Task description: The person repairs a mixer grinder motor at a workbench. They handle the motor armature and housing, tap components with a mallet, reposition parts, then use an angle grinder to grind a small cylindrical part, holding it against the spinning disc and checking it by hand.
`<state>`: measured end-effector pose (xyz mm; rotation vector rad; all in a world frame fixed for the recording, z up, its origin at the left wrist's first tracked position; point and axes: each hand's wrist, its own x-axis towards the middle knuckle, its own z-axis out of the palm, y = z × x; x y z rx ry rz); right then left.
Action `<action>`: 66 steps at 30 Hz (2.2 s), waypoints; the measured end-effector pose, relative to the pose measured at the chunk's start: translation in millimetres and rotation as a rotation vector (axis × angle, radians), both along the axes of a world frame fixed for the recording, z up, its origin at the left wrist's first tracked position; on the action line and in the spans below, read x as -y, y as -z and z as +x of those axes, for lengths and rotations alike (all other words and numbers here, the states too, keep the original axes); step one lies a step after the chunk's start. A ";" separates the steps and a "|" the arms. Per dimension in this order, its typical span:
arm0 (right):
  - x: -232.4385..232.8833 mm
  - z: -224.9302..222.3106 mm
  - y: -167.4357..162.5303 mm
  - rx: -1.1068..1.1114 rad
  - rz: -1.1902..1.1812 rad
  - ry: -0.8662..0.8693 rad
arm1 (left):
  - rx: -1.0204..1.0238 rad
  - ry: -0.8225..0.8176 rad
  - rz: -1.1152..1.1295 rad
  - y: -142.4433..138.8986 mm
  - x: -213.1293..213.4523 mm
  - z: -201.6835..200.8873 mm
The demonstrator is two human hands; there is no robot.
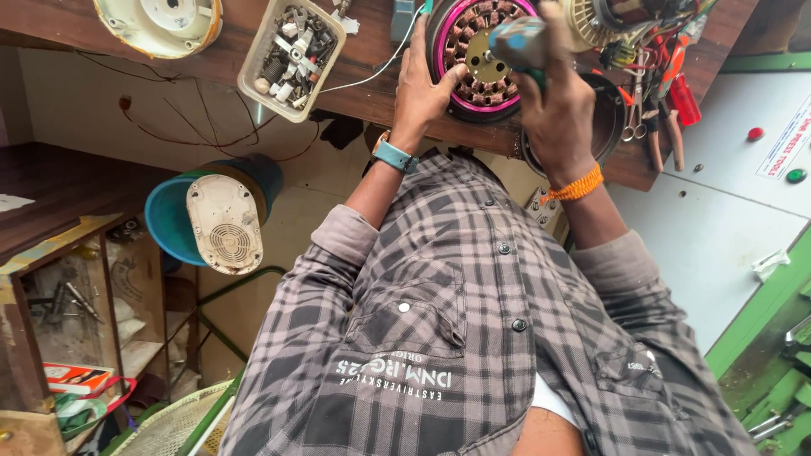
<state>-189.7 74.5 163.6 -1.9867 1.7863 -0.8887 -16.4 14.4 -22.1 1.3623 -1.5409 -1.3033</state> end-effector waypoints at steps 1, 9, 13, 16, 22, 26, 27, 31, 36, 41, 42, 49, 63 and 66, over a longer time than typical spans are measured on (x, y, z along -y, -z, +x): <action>1.0 0.2 1.9 -0.078 0.046 0.009 | -0.008 0.008 -0.004 2.3 0.9 0.8; -42.1 -15.9 -21.9 0.410 0.186 0.271 | 0.133 0.092 -0.023 -19.8 21.3 8.8; -106.7 -40.9 -19.8 0.847 0.082 0.568 | 0.424 0.075 0.023 -46.6 44.8 8.7; -166.8 -65.5 14.9 1.177 0.019 0.946 | 0.465 -0.030 -0.545 -64.8 69.6 3.9; -277.9 -116.5 122.2 1.054 0.033 1.199 | 0.367 0.401 -0.661 -107.9 84.0 11.6; -323.8 -116.8 173.0 1.173 0.068 1.373 | 0.553 0.694 -0.837 -131.1 83.9 8.2; -329.3 -114.1 182.4 1.187 0.070 1.377 | 0.601 0.750 -0.880 -134.7 83.7 6.2; -336.8 -99.9 209.1 1.299 0.098 1.505 | 0.708 0.917 -1.031 -136.1 86.6 -4.7; -338.2 -85.7 223.8 1.460 0.079 1.565 | 0.849 1.057 -1.182 -120.0 93.5 -13.6; -345.5 -77.3 228.9 1.534 0.087 1.597 | 0.880 1.151 -1.216 -96.5 103.8 -15.8; -346.2 -76.5 230.3 1.531 0.098 1.607 | 0.891 1.200 -1.195 -91.4 107.0 -15.4; -350.5 -83.5 233.0 1.549 0.044 1.655 | 0.937 1.125 -1.311 -75.2 105.9 -11.4; -353.3 -113.7 218.2 1.545 0.135 1.669 | 0.913 0.561 -1.234 -83.7 105.0 14.6; -352.2 -116.7 217.9 1.564 0.136 1.620 | 0.933 0.491 -1.052 -71.6 109.0 49.0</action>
